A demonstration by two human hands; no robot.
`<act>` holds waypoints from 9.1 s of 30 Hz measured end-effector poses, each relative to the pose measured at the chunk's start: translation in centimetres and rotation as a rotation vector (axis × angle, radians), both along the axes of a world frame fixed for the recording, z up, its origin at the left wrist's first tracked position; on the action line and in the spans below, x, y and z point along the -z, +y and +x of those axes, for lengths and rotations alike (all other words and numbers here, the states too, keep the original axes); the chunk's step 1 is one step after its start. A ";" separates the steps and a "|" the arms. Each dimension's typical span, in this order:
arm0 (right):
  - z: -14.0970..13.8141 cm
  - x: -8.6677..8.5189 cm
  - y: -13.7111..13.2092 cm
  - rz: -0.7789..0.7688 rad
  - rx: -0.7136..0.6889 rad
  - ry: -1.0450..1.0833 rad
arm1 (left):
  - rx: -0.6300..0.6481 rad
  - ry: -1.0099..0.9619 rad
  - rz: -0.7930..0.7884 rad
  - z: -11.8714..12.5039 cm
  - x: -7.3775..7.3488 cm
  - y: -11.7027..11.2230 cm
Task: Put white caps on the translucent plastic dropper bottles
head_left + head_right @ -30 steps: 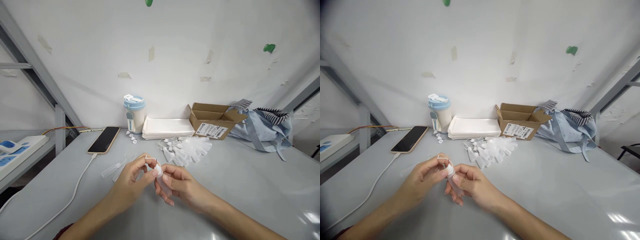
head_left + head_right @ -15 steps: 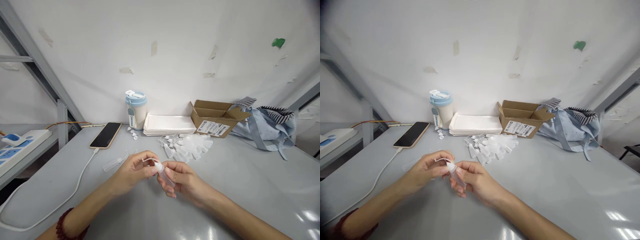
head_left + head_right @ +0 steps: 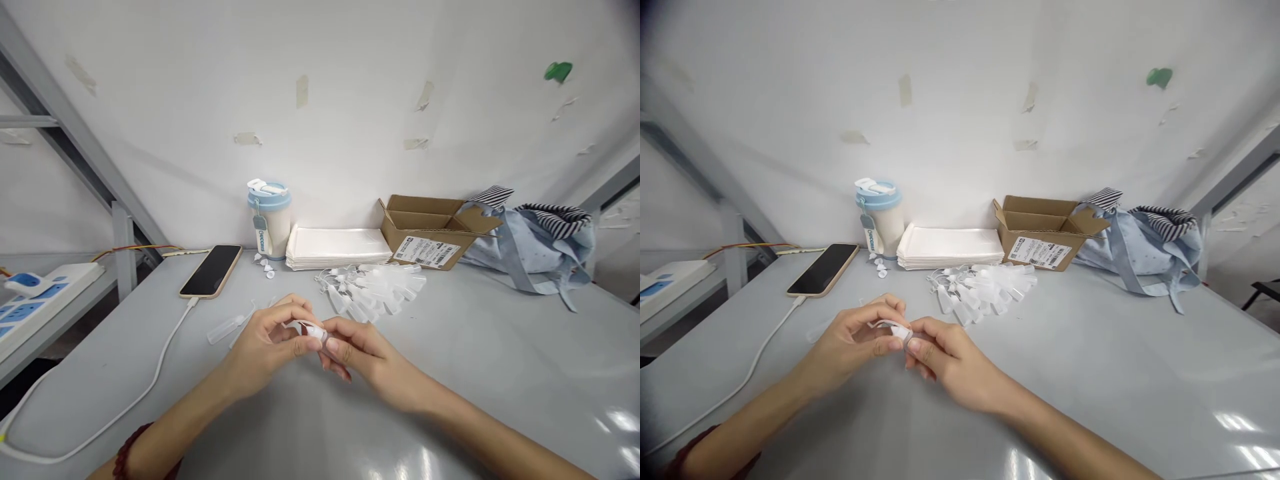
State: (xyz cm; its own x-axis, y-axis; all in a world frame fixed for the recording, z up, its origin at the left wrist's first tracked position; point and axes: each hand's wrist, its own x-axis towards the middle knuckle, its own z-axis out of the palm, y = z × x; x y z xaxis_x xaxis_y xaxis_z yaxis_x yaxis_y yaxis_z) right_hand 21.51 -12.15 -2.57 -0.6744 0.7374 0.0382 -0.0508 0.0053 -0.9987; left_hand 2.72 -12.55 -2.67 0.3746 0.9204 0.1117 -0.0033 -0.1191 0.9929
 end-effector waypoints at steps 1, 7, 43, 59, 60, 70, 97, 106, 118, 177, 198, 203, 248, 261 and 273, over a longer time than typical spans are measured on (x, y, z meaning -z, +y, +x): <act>0.1 0.1 0.1 -0.100 -0.040 0.059 | 0.028 -0.015 -0.020 -0.2 0.0 0.1; 0.1 0.6 0.3 -0.541 -0.162 0.265 | 0.162 -0.041 -0.122 -0.9 0.0 0.5; -0.1 0.9 0.6 -0.269 0.263 0.120 | -0.154 0.317 0.355 0.5 -0.7 -0.9; 0.1 1.4 -0.1 0.503 0.554 -0.182 | -0.208 0.441 0.117 1.1 -0.7 -1.3; 0.2 1.5 -0.2 0.605 0.561 -0.209 | -0.209 0.457 0.137 1.1 -0.7 -1.4; 0.2 1.6 0.2 1.096 0.512 -0.184 | -0.254 0.415 0.401 0.9 -0.4 -1.1; 1.0 0.4 0.3 0.648 0.400 -0.196 | -0.107 0.545 0.410 0.2 -0.7 -1.0; 0.8 0.3 1.0 0.088 0.279 -0.145 | -0.146 0.665 0.678 0.5 0.5 -0.9; 0.3 0.9 0.9 0.129 0.383 -0.059 | -0.084 0.526 0.133 0.2 -0.3 -0.6; -7.8 1.4 3.5 0.541 0.223 -0.886 | -0.348 1.161 0.442 -8.7 2.3 7.4; -7.8 1.5 3.2 0.626 0.184 -0.996 | -0.445 0.983 0.393 -6.1 0.2 4.8; -5.9 1.6 3.0 0.639 0.217 -0.943 | -0.472 0.854 0.315 -4.9 -0.3 3.9; 0.6 4.6 0.8 0.710 0.353 -0.475 | -0.105 0.554 0.107 0.2 1.2 0.5; 0.5 3.9 -0.5 0.868 0.431 -0.439 | -0.183 0.384 -0.039 0.1 0.1 -0.2; 0.5 3.8 -0.8 0.927 0.443 -0.444 | -0.165 0.543 0.239 0.0 -0.2 -0.9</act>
State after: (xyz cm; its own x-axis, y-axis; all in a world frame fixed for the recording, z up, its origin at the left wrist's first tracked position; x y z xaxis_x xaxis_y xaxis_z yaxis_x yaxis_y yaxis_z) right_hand 22.03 -13.00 -6.33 -0.4497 0.7272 0.5186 0.4999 0.6861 -0.5285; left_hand 2.68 -13.45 -2.51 0.2901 0.9443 0.1553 0.5327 -0.2942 0.7935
